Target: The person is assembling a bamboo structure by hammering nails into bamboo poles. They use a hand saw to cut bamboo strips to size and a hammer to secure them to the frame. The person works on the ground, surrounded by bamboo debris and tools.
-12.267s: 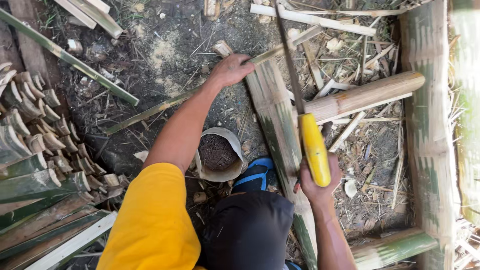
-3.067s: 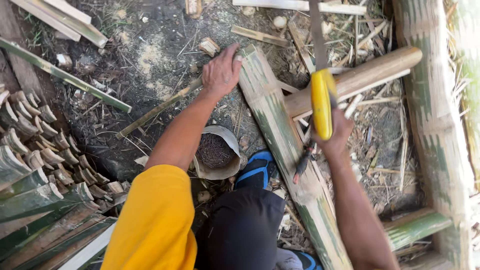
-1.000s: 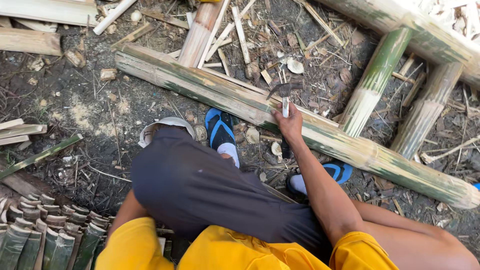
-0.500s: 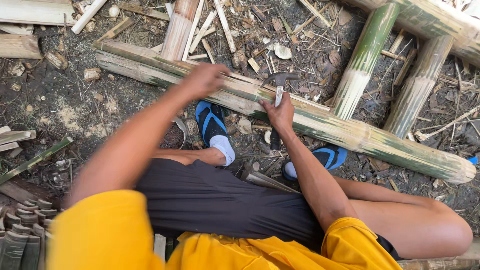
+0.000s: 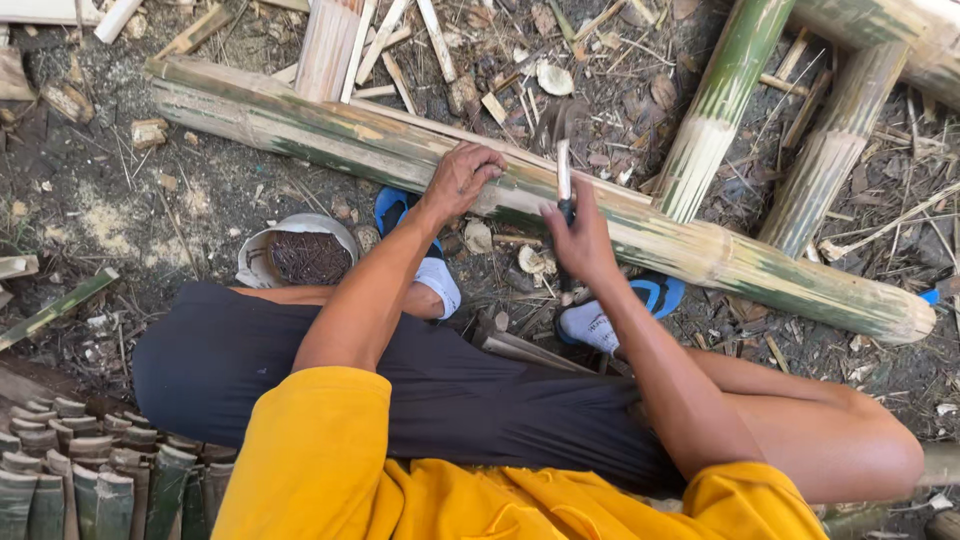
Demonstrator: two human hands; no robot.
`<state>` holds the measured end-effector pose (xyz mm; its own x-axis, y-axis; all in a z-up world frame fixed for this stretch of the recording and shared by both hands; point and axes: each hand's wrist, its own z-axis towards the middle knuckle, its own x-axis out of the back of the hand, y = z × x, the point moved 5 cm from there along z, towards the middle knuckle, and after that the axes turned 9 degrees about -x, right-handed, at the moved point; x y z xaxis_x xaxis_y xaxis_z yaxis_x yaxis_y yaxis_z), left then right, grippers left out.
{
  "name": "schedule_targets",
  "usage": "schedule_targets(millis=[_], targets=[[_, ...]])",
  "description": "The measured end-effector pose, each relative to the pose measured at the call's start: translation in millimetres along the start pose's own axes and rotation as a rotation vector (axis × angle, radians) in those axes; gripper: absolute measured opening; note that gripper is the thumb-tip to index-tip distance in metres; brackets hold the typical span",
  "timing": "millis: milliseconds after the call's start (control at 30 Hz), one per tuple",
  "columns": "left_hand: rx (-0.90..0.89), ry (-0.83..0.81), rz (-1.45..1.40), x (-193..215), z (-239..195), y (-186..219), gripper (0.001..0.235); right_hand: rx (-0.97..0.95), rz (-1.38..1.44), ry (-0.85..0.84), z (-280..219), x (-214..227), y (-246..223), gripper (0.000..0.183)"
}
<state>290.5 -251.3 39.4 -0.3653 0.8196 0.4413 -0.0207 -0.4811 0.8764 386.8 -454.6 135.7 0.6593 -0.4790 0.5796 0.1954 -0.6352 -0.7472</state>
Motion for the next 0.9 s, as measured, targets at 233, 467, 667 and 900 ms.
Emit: schedule_targets(millis=[233,467,667,900], targets=[[-0.072,0.003,0.042,4,-5,9,0.011,0.103,-0.147,-0.053,-62,24,-33,0.030],[-0.147,0.051,0.062,5,-5,14,0.016,-0.003,-0.393,-0.144,-51,-6,-32,0.022],[-0.134,0.041,0.093,0,-5,9,0.008,0.219,-0.152,0.033,-71,21,-56,0.026],[-0.107,0.020,0.137,-3,-4,8,0.012,-0.028,-0.365,-0.096,-44,-2,-17,0.020]])
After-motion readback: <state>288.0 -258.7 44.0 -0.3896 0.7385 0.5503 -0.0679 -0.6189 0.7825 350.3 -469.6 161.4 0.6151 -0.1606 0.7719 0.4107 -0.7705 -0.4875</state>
